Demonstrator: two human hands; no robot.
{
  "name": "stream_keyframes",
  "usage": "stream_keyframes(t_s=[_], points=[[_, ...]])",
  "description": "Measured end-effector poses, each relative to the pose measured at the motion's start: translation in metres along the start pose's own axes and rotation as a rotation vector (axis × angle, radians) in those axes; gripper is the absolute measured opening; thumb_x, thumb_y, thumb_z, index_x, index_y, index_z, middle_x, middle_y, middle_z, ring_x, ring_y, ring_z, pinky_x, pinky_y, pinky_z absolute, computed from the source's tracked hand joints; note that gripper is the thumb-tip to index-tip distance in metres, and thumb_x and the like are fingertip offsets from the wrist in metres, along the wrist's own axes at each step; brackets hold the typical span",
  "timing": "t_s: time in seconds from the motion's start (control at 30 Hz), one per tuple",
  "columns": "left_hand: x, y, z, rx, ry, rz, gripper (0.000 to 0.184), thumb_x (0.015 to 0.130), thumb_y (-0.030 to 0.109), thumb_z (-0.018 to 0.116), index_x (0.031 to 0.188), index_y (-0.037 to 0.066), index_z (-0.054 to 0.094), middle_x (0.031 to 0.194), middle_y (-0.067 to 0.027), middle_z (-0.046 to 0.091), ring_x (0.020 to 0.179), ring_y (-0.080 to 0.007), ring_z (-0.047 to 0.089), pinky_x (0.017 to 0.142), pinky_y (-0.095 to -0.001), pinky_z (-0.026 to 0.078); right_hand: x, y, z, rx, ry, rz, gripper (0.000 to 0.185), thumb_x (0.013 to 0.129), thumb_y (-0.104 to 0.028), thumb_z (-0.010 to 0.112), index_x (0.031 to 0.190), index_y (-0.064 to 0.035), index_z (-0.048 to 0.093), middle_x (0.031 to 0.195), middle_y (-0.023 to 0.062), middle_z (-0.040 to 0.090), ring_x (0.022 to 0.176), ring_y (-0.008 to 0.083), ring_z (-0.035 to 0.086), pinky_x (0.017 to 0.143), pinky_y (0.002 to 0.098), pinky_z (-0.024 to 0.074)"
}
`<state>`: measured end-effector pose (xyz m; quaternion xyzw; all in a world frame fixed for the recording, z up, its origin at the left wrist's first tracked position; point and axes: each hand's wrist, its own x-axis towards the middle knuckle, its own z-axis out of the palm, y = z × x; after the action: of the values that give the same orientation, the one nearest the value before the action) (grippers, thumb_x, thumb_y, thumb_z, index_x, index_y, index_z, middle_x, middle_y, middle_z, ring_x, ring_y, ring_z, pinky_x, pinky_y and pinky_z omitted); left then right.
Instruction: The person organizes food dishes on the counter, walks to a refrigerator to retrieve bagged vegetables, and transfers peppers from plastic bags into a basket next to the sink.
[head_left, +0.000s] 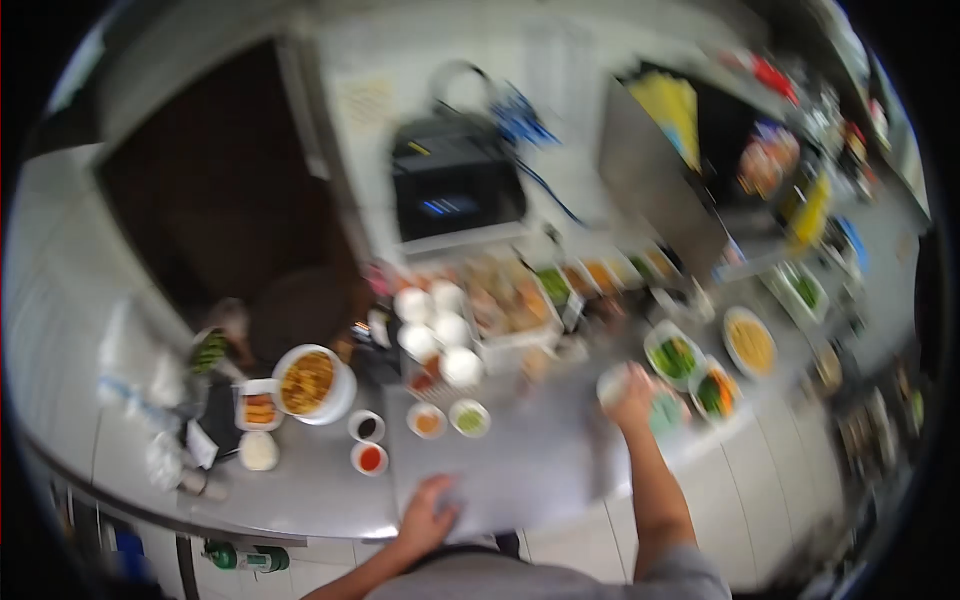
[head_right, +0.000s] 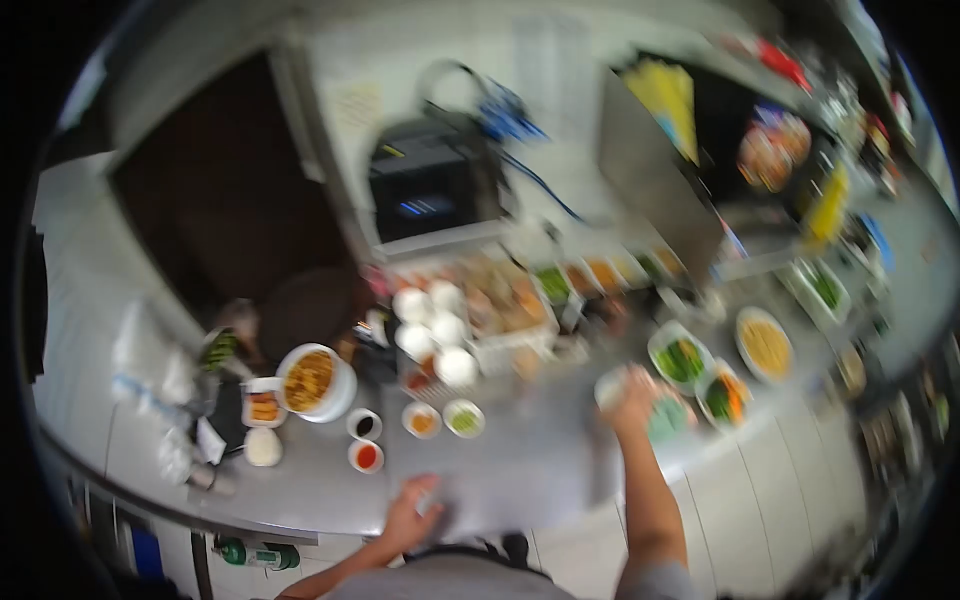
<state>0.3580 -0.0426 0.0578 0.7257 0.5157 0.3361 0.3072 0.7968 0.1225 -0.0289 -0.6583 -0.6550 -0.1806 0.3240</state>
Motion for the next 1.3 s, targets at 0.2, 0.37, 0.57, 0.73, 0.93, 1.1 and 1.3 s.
stream_keyframes(t_s=[0.2,0.37,0.57,0.73,0.93,1.1,1.3], points=[[-0.010,-0.007,-0.009,-0.091,-0.047,-0.252,0.047,0.082,0.018,0.064,0.126,0.009,0.051,0.120,-0.0183,0.050,0.104,-0.0284,0.057,0.084,-0.0357,0.049,-0.058,-0.140,-0.073,0.099,-0.763,-0.062,0.121,0.047,-0.047,0.085,0.143,-0.0070,0.023,0.128,0.0270,0.040,0.117,0.0420,0.041,0.099,0.0499,0.0364],[-0.015,-0.012,-0.047,-0.110,0.276,-0.080,0.045,0.081,0.013,0.066,0.123,0.006,0.053,0.112,-0.0143,0.057,0.097,-0.0229,0.061,0.074,-0.0314,0.050,-0.073,-0.285,-0.087,0.579,-1.084,-0.404,0.108,0.057,-0.045,0.080,0.142,-0.0058,0.025,0.123,0.0302,0.046,0.117,0.0445,0.043,0.101,0.0472,0.0351],[-0.064,-0.020,-0.125,-0.097,0.423,-0.038,0.044,0.081,0.003,0.066,0.122,0.003,0.051,0.112,-0.0132,0.053,0.101,-0.0215,0.058,0.086,-0.0321,0.047,-0.103,-0.463,-0.048,0.603,-0.989,-0.742,0.102,0.059,-0.038,0.077,0.143,-0.0078,0.029,0.126,0.0258,0.044,0.118,0.0406,0.044,0.098,0.0473,0.0381],[-0.134,-0.081,-0.176,-0.057,0.492,-0.215,0.056,0.079,0.001,0.065,0.129,0.004,0.043,0.114,-0.0138,0.051,0.100,-0.0221,0.058,0.083,-0.0324,0.049,-0.101,-0.553,-0.038,0.480,-1.158,-0.772,0.103,0.061,-0.035,0.077,0.146,-0.0093,0.024,0.133,0.0253,0.039,0.122,0.0409,0.040,0.098,0.0508,0.0370],[-0.211,-0.223,-0.168,-0.367,0.602,-0.545,0.068,0.078,0.002,0.067,0.136,0.005,0.032,0.124,-0.0136,0.044,0.094,-0.0232,0.057,0.076,-0.0340,0.051,-0.102,-0.571,-0.044,0.644,-0.713,-0.442,0.097,0.070,-0.032,0.075,0.146,-0.0086,0.019,0.142,0.0247,0.033,0.131,0.0396,0.034,0.107,0.0522,0.0277],[-0.184,-0.171,-0.177,-0.643,0.351,-0.798,0.054,0.085,0.010,0.060,0.133,0.003,0.036,0.116,-0.0141,0.054,0.095,-0.0239,0.060,0.077,-0.0348,0.051,-0.074,-0.461,-0.055,0.836,-0.531,0.015,0.084,0.072,-0.023,0.075,0.140,0.0005,0.030,0.138,0.0239,0.040,0.129,0.0358,0.039,0.108,0.0400,0.0306],[-0.126,-0.134,-0.143,-0.876,-0.072,-0.835,0.036,0.092,0.019,0.056,0.123,0.002,0.049,0.108,-0.0114,0.062,0.093,-0.0204,0.063,0.076,-0.0312,0.052,-0.061,-0.215,-0.047,1.034,0.033,0.994,0.063,0.076,-0.007,0.063,0.134,-0.0106,0.039,0.099,0.0062,0.052,0.086,0.0154,0.052,0.077,0.0335,0.0457]])
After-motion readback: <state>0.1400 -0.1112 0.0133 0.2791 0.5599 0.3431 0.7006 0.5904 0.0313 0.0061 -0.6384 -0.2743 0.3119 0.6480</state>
